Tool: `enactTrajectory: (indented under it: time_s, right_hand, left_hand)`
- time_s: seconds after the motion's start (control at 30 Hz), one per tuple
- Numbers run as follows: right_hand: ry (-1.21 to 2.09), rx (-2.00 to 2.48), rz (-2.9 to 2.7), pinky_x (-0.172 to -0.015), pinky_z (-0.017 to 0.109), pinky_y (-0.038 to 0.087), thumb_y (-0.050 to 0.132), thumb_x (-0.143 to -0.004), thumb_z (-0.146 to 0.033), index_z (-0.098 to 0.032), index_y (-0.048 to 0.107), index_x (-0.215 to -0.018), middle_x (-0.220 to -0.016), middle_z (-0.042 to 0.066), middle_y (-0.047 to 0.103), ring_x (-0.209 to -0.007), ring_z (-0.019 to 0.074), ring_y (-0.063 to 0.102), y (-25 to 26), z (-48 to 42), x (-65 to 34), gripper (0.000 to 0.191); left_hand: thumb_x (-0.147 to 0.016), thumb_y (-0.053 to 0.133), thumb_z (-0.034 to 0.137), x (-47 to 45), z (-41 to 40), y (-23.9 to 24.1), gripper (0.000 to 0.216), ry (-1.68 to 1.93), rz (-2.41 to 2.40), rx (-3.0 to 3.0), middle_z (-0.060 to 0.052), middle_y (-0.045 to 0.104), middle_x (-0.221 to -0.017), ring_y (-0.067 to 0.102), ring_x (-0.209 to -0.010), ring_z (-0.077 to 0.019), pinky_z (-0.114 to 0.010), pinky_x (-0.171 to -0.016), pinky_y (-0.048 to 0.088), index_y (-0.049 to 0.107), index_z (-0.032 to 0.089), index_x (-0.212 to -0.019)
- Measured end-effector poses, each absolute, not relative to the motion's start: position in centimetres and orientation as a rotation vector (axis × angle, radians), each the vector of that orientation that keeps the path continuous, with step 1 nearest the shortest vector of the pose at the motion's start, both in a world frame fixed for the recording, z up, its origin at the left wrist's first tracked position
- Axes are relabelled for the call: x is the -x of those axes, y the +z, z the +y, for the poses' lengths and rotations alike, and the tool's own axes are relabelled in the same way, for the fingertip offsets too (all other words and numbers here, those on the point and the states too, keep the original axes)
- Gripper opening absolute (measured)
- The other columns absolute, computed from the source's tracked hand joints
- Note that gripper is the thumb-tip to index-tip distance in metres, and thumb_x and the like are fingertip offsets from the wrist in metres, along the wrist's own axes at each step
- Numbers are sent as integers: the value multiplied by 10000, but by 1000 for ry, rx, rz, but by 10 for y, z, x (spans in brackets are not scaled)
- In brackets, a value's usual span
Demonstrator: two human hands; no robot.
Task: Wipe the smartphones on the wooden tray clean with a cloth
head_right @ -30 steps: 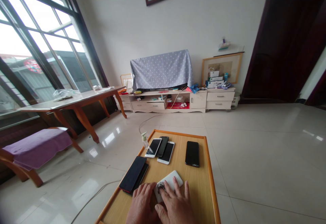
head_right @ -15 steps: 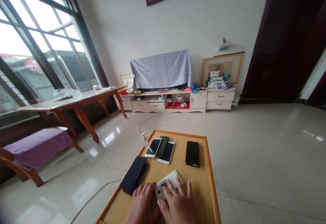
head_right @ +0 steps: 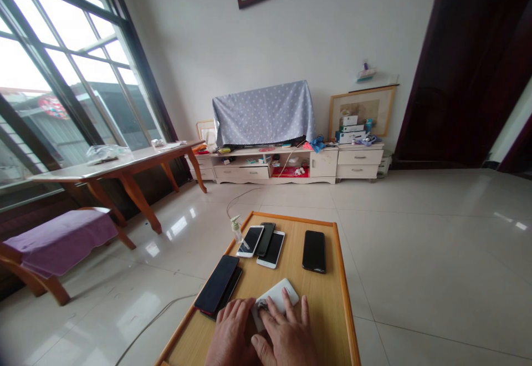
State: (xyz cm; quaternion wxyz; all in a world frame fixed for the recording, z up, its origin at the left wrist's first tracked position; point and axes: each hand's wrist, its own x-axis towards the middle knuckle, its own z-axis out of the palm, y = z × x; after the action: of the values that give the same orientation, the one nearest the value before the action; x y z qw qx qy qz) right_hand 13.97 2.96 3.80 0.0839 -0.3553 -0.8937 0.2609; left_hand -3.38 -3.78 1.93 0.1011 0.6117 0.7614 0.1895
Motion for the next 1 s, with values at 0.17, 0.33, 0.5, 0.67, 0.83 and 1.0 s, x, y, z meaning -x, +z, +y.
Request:
enactTrajectory:
  time_s: [0.17,0.33,0.5,0.67,0.83,1.0]
  right_hand:
    - [592,1267,-2572,-1142,804,19,278,-998,-698,-401,519,-1454,-1551,0,458,-1509,417,223,30,37,-143,595]
    - [600,1230,-2616,-1146,803,72,293,-990,-705,-394,496,-1470,-1562,6,434,-1507,415,229,31,36,-141,607]
    - [755,1072,-2699,-1151,799,71,334,-990,-683,-437,483,-1466,-1564,-17,416,-1493,414,270,42,28,-137,555]
    - [639,1173,-2638,-1136,815,49,288,-1009,-665,-436,496,-1459,-1562,-21,431,-1504,412,245,33,34,-140,546]
    - [510,1323,-2553,-1148,795,66,266,-1010,-667,-413,477,-1481,-1576,-14,422,-1507,418,228,21,43,-142,575]
    - [670,1111,-2649,-1171,764,37,304,-1007,-671,-451,454,-1482,-1571,-33,425,-1520,384,207,29,31,-138,545]
  left_hand:
    - [-816,598,381,31,-39,24,436,606,2235,-1846,-70,653,-1215,543,-1169,-255,-391,-1016,366,586,250,-1232]
    - [-805,596,373,32,-39,23,433,619,2228,-1833,-69,660,-1202,547,-1162,-256,-386,-1019,365,593,260,-1223]
    - [-713,629,305,35,-38,20,540,535,2240,-1778,-57,651,-1231,537,-1187,-254,-369,-1038,355,584,278,-1251]
    - [-800,593,357,31,-39,25,439,561,2245,-1809,-68,660,-1210,545,-1174,-251,-378,-1028,363,594,267,-1229]
    - [-814,607,391,30,-40,26,430,618,2236,-1849,-74,664,-1196,551,-1160,-261,-397,-1017,371,597,257,-1222]
    - [-763,606,302,31,-38,23,483,600,2227,-1818,-61,658,-1219,539,-1181,-246,-377,-1045,351,586,265,-1244]
